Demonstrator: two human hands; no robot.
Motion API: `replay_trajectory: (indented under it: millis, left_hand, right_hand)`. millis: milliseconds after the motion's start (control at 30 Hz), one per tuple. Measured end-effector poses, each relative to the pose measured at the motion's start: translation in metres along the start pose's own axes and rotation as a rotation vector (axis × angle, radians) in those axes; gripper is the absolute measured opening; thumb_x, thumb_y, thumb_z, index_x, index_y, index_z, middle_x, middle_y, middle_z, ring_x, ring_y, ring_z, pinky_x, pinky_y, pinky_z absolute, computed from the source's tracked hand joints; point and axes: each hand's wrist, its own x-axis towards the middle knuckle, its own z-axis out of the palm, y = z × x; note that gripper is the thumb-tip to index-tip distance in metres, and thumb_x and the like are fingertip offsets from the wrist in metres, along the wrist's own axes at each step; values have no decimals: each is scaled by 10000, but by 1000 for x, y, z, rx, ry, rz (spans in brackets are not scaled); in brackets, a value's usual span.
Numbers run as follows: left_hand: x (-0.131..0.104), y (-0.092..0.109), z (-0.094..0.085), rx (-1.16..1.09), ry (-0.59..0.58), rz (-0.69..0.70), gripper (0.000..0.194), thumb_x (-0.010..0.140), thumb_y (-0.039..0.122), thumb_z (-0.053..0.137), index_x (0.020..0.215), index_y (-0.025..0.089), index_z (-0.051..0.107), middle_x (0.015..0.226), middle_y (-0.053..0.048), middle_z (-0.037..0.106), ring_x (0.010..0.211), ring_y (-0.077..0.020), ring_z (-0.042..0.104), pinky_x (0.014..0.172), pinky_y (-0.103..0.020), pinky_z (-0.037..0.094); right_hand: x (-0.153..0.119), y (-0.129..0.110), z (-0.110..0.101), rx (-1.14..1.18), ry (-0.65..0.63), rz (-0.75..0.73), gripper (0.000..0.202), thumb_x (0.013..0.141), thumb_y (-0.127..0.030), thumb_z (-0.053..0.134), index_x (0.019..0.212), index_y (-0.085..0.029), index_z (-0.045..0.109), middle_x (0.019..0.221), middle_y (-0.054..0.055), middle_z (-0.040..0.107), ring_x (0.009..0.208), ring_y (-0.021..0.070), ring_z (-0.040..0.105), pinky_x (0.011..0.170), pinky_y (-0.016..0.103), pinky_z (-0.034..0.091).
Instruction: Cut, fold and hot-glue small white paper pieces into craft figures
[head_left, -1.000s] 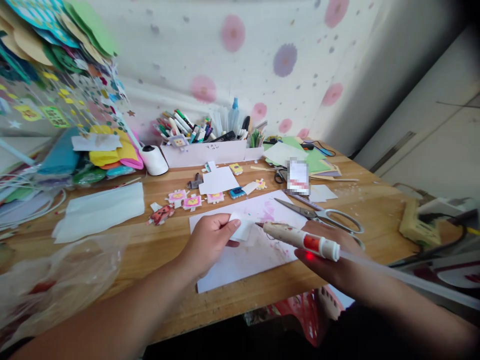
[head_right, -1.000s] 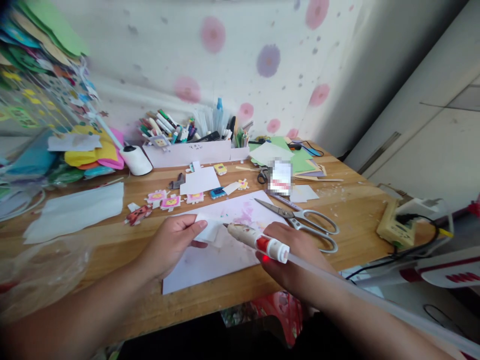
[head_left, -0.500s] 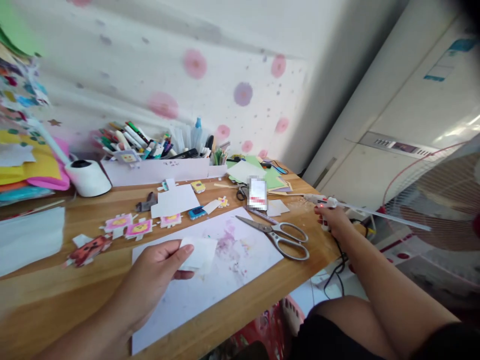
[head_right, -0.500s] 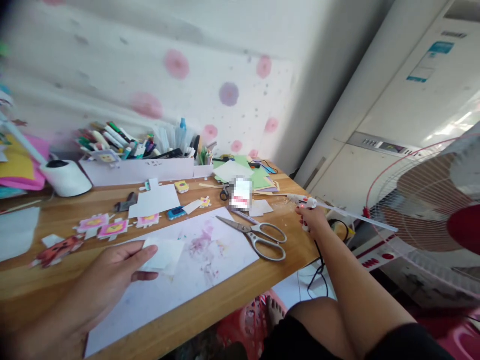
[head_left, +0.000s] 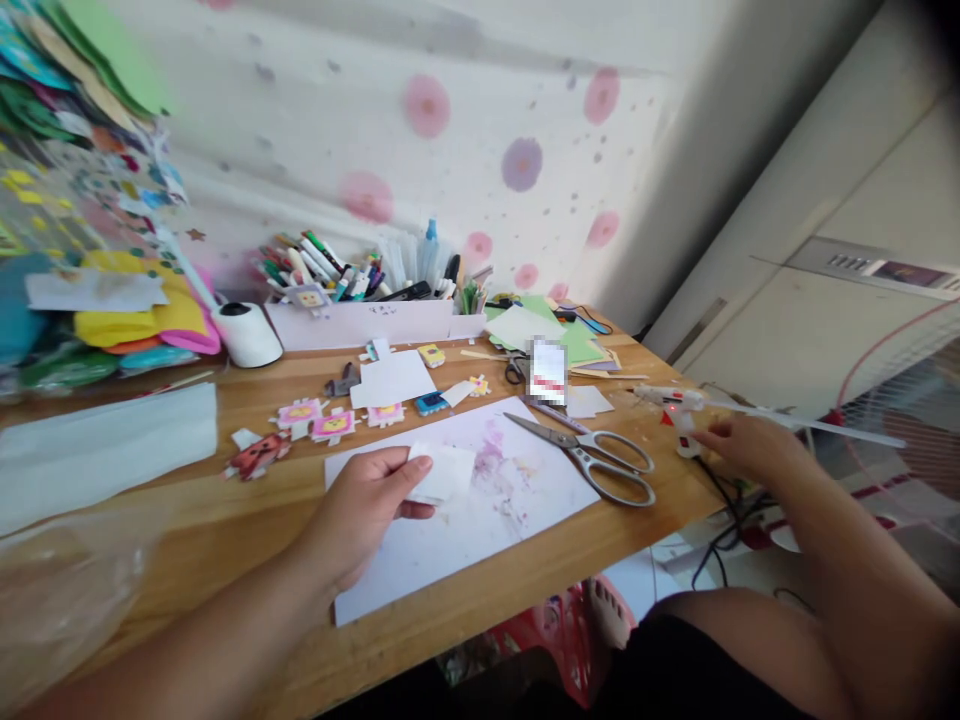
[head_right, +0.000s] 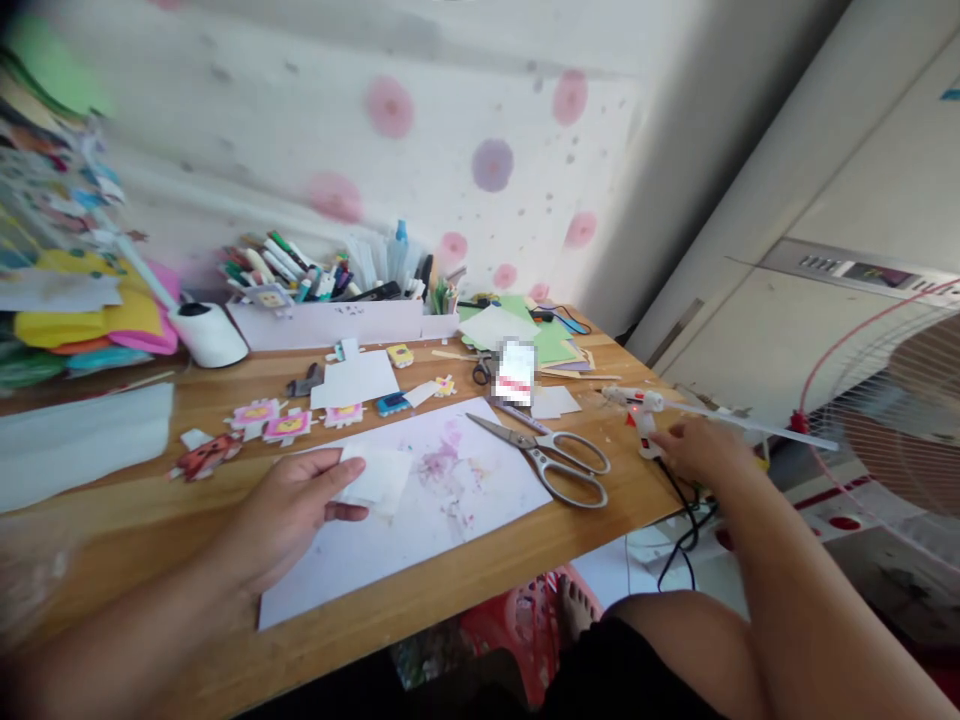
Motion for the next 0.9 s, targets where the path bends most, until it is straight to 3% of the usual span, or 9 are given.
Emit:
replay_trajectory:
  millis: [67, 133, 233, 300, 367, 433, 600, 900]
  left_hand:
    - [-1, 0, 1, -32, -19, 0, 269, 735, 365, 687, 598, 149, 603, 611, 22, 557, 614, -121, 549, 586, -282, 562]
    - [-2, 0, 1, -46, -48, -8, 250, 753, 351, 679, 626, 144, 618, 632, 12, 586, 632, -124, 571, 588, -270, 556]
    - [-4, -1, 1, -51, -121, -31, 212, 777, 340, 664, 744, 131, 673, 727, -33, 657, 700, -150, 616, 592, -259, 548]
    - [-6, -2, 1, -54, -184, -40, 215, 782, 336, 664, 794, 123, 693, 761, -53, 680, 718, -160, 627, 593, -259, 548]
    - [-8, -4, 1, -51, -256, -51, 226, 788, 338, 663, 818, 118, 705, 771, -62, 693, 712, -156, 629, 596, -256, 546]
    - [-9, -6, 1, -45, -313, -71, 238, 789, 348, 665, 821, 117, 713, 766, -62, 701, 683, -142, 627, 594, -251, 543]
    - [-8, -8, -1, -41, -395, -144, 237, 781, 352, 678, 779, 118, 710, 692, -33, 690, 616, -122, 627, 587, -244, 533]
    - [-6, -6, -2, -95, -480, -205, 218, 761, 321, 703, 680, 117, 705, 601, -3, 646, 542, -86, 585, 533, -193, 482]
  right_hand:
    - [-15, -21, -11, -272, -156, 10, 330, 772, -360, 623, 507, -166, 646, 497, 93, 568, 497, 184, 518, 544, 360, 285]
    - [-30, -53, -10, -283, -230, -43, 316, 792, -415, 597, 599, -179, 678, 567, 103, 619, 544, 204, 552, 554, 358, 326]
    - [-51, -117, 10, 161, -421, -349, 285, 841, -435, 548, 895, -197, 695, 835, 79, 692, 745, 205, 623, 663, 318, 446]
    - [-61, -160, 30, 403, -561, -490, 223, 850, -372, 564, 943, -210, 685, 936, 58, 686, 856, 191, 622, 743, 296, 466]
    - [-66, -195, 51, 628, -601, -513, 163, 839, -307, 588, 896, -188, 684, 891, 49, 677, 817, 160, 611, 731, 277, 466]
    - [-69, -219, 71, 832, -709, -406, 132, 813, -276, 619, 857, -168, 681, 796, 31, 661, 722, 129, 584, 673, 263, 456]
    - [-71, -241, 103, 1276, -955, -85, 149, 723, -279, 721, 786, -150, 681, 610, -32, 604, 535, 67, 500, 531, 211, 388]
    - [-75, -250, 110, 1403, -1062, 36, 194, 652, -266, 789, 722, -140, 660, 602, -30, 603, 519, 64, 489, 522, 208, 367]
